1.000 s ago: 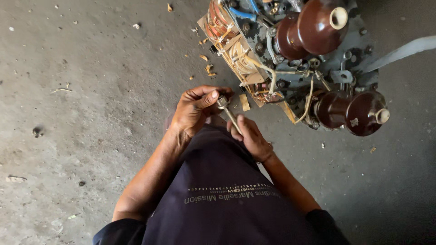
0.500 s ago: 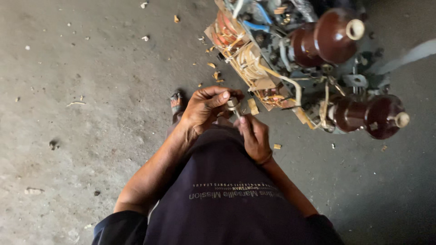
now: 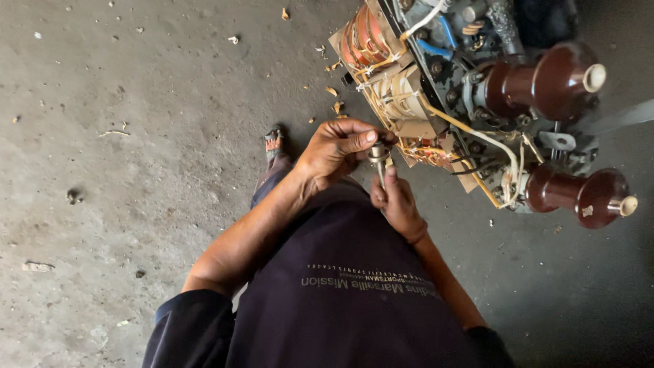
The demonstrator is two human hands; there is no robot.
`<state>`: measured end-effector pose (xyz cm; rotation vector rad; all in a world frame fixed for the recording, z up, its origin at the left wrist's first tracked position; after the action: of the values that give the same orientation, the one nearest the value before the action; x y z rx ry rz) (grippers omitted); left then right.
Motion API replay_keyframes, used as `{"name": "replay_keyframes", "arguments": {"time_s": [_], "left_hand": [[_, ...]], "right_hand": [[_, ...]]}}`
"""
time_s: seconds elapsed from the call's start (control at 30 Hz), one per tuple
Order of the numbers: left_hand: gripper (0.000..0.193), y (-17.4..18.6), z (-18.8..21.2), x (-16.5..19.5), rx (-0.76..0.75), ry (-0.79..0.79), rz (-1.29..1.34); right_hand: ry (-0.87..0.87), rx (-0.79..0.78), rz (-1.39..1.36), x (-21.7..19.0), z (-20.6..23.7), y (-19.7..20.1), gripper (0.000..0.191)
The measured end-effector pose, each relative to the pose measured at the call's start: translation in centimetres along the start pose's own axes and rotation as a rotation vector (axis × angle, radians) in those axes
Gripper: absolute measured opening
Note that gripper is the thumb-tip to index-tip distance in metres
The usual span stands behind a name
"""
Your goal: The person kneels over an electrical component with porcelain bushings on the workshop floor and removes small metal fittings and fasteners from it. They use pliers to grip and turn parts, work pieces loose by hand, and set removed hardware aside.
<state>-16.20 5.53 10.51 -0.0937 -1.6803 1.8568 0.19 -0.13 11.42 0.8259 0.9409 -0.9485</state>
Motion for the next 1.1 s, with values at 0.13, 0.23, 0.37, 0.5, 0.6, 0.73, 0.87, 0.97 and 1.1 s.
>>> {"name": "replay_keyframes", "arguments": {"time_s": [0.13,0.23,0.37,0.5,0.6,0.73,0.87,0.97,1.1], "left_hand": [[0.02,0.8,0.3,1.1,0.047,-0.01,0.002],[0.022,0.6,0.6,3.0,-0.052,-0.017,-0.015],[0.026,0.1,1.8,4.7,-0.241,0.12,0.036],[0.024,0.6,1.9,5.2,-0.166,0.085,0.026],[0.022,1.5,1.4,4.8,0.008,0.066,-0.01],[0.02,2.0,1.2,4.9,0.054,0.06,-0.071],[0.021,2.3,1.7,4.8,0.0,0.124,-0.007],[0.02,2.5,1.7,5.0,0.036,0.107,-0.04],[0.022,2.2,1.9,5.9,-0.002,0.112,-0.07]], "right_hand": [[0.368,0.3,0.748,-3.2,0.1,-0.5,0.056],[-0.054,-0.074,-0.029,-0.5,-1.0,-1.7,0.059],[-0.302,-0.296,-0.684,0.7,-0.8,-3.8,0.053],[-0.102,-0.008,-0.218,0.6,-1.3,-4.0,0.053],[0.187,0.295,0.578,-1.5,-1.3,-4.6,0.051],[0.074,0.193,0.14,-1.3,-2.0,-5.9,0.042],[-0.066,0.128,-0.15,-1.3,-2.0,-6.4,0.05],[0.067,0.257,0.216,-2.3,-1.3,-6.4,0.047],[0.171,0.25,0.29,-1.5,-0.8,-6.6,0.048]]}}
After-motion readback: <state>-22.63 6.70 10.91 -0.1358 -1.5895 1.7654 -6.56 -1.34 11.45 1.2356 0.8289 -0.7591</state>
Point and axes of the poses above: each hand's wrist, its own z-axis away from the middle knuckle, its own y-axis out of the back of the hand, x = y × z, the point moved 5 cm from there along -z, towards the middle knuckle, and after that the axes turned 4 degrees about -x, right-handed, at the moved point
